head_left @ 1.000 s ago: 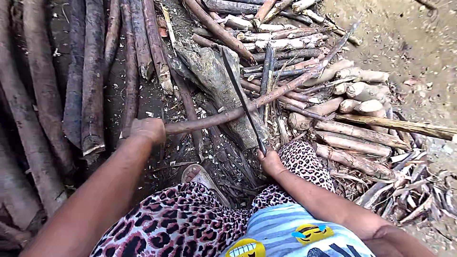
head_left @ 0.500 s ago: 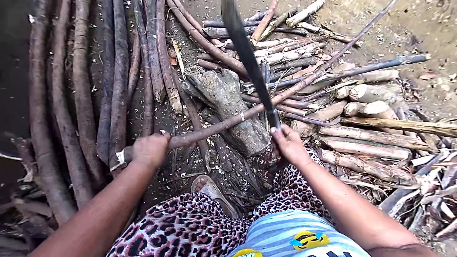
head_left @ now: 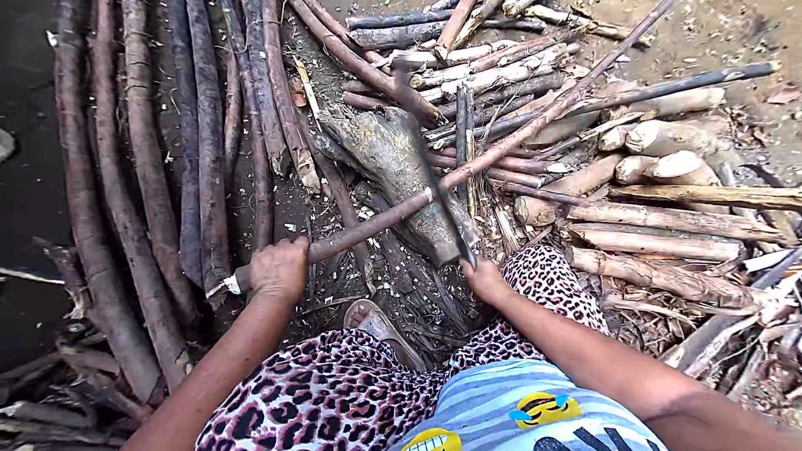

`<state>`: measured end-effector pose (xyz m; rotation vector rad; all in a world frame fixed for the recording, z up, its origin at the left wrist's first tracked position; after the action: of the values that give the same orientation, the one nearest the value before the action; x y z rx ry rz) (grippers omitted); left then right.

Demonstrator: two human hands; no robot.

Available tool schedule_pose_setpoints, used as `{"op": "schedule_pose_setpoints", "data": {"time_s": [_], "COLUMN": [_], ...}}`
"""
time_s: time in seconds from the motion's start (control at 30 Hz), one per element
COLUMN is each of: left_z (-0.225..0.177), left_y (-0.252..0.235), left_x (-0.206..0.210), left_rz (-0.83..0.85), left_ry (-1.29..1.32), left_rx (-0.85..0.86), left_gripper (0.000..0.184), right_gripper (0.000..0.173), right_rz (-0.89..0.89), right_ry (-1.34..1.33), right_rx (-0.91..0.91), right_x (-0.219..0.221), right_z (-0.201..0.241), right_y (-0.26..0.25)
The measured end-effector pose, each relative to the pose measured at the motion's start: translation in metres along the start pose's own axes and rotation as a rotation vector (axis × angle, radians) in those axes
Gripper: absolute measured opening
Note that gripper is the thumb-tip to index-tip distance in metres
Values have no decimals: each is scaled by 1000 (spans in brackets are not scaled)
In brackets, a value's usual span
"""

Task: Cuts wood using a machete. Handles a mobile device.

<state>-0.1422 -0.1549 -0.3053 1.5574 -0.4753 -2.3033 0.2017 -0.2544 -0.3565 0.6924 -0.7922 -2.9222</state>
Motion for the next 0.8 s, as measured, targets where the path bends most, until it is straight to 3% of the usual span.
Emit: {"op": "schedule_pose_setpoints", "data": {"time_s": [0.03,0.1,0.2,0.27,0.33,0.4,0.5,0.6,0.7,0.8], "left_z": [-1,3,17,24,19,12,10,0,-14,-22], "left_y": [1,6,-11,-20,-16,-9,2,23,28,29], "left_x": [-1,-3,-9,14,31,29,19,17,24,27], "left_rz": [11,56,317,600,819,753,492,336,276,261], "left_ry": [1,40,335,580,611,517,313,219,204,191], "left_rx": [4,59,174,187,101,83,77,14,-20,-39], "left_gripper": [27,26,46,40,21,16,35,46,48,48], "right_gripper": [39,33,29,25,21,22,21,20,27,28], "right_rz": [136,228,302,328,300,265,281,260,143,-19], "right_ry": [18,-126,-355,-387,-356,-271,-221,-306,-310,-351], "right_rx": [176,337,371,353,326,322,362,323,132,-267], "right_x": [15,28,14,9,5,0,-6,-19,-36,-71], "right_z": [-18,-28,-32,-42,-46,-42,-29,-1,34,92], "right_y": [-4,1,-9,-15,-19,-21,-13,9,20,32]}}
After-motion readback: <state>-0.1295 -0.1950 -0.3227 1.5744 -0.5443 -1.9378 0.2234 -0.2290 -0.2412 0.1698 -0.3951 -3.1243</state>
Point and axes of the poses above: each hand's wrist, its own y-axis away from the middle knuckle, its own x-axis out of the palm, z = x × y, the point moved 5 cm from there along -y, towards the middle knuckle
